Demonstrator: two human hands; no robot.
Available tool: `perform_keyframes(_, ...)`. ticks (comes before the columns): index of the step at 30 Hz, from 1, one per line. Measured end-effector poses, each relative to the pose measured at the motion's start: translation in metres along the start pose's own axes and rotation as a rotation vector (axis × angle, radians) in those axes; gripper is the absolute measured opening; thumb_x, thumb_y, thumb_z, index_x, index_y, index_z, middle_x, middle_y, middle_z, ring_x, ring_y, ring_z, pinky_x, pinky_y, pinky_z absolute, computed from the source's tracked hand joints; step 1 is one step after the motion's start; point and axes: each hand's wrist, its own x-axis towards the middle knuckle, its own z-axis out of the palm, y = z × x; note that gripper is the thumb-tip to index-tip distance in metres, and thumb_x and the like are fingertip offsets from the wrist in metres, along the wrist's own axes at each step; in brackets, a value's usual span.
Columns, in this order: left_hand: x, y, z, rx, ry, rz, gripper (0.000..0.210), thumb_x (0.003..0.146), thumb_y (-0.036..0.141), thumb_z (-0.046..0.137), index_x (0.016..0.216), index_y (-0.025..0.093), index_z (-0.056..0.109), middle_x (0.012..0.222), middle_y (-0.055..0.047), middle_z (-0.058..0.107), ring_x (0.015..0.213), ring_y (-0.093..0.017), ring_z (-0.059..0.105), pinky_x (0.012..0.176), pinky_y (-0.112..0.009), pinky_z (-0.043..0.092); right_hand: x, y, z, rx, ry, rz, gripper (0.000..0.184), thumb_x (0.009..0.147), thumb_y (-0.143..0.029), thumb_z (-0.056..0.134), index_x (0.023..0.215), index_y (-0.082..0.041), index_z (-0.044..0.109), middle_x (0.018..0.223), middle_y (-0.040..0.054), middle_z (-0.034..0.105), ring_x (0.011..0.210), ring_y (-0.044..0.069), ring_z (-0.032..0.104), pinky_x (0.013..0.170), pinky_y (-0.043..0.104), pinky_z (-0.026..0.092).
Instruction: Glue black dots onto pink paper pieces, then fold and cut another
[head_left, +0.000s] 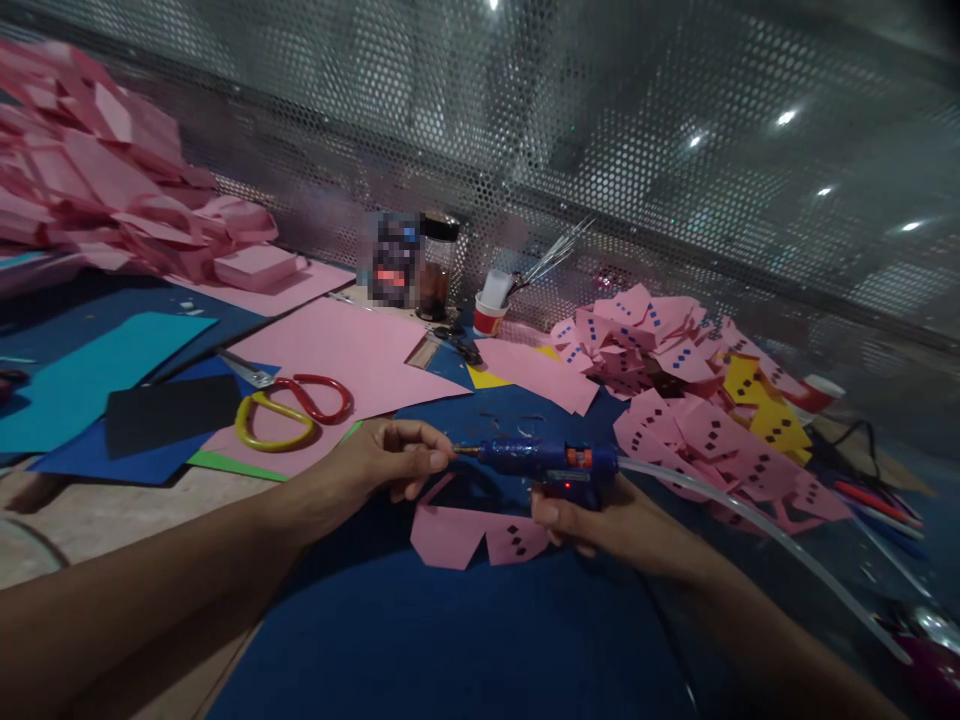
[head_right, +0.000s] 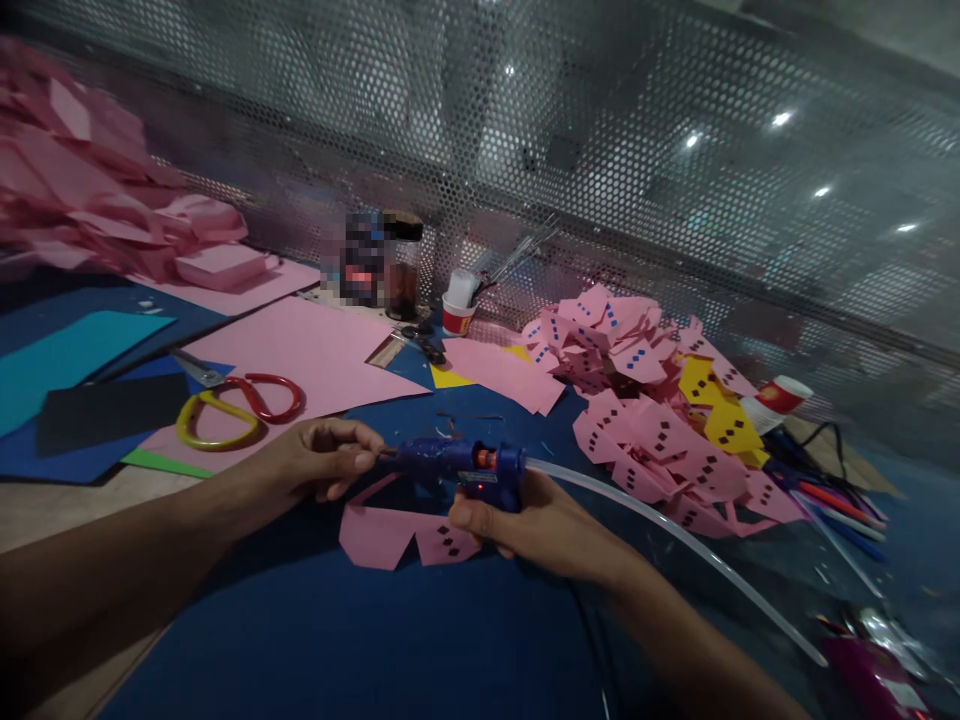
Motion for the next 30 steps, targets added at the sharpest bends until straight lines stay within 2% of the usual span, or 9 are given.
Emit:
perform_keyframes(6,0.000,0.001,0.000,-0.024,0.002,-0.004,0.032,0.076,0.045,0.086,0.086,0.017,0.074,0.055,0.003,0.059,0.048,-0.008,0.043,0.046,-0.021,0.028,0.000,0.000,0.000,-0.020,-0.005,0.010,0.055,0.084,-0.071,0.071,0.103,-0.020,0.070,0.077,0.0009,0.064,0.059,0.009,0.049,0.054,0.022,0.039)
perform_keyframes(20,-0.004,0.006,0.001,-0.056,-0.043,-0.042,0.033,0.080,0.048,0.083,0.091,0.017,0.077,0.050,0.003,0.058,0.048,-0.009,0.044,0.049,-0.022,0.028,-0.002,-0.006,0.002,-0.048,0.000,0.049,0.055,0.084,-0.073,0.071,0.100,-0.020,0.070,0.077,0.0002,0.062,0.059,0.009,0.048,0.052,0.022,0.039)
perform_keyframes(30,-0.003,0.005,0.003,-0.040,-0.030,-0.017,0.027,0.079,0.042,0.085,0.083,0.018,0.074,0.047,0.005,0.055,0.046,-0.008,0.039,0.048,-0.023,0.026,-0.002,-0.010,0.004,-0.045,-0.004,0.066,0.056,0.083,-0.074,0.071,0.099,-0.020,0.069,0.073,-0.0009,0.059,0.057,0.009,0.047,0.052,0.022,0.038)
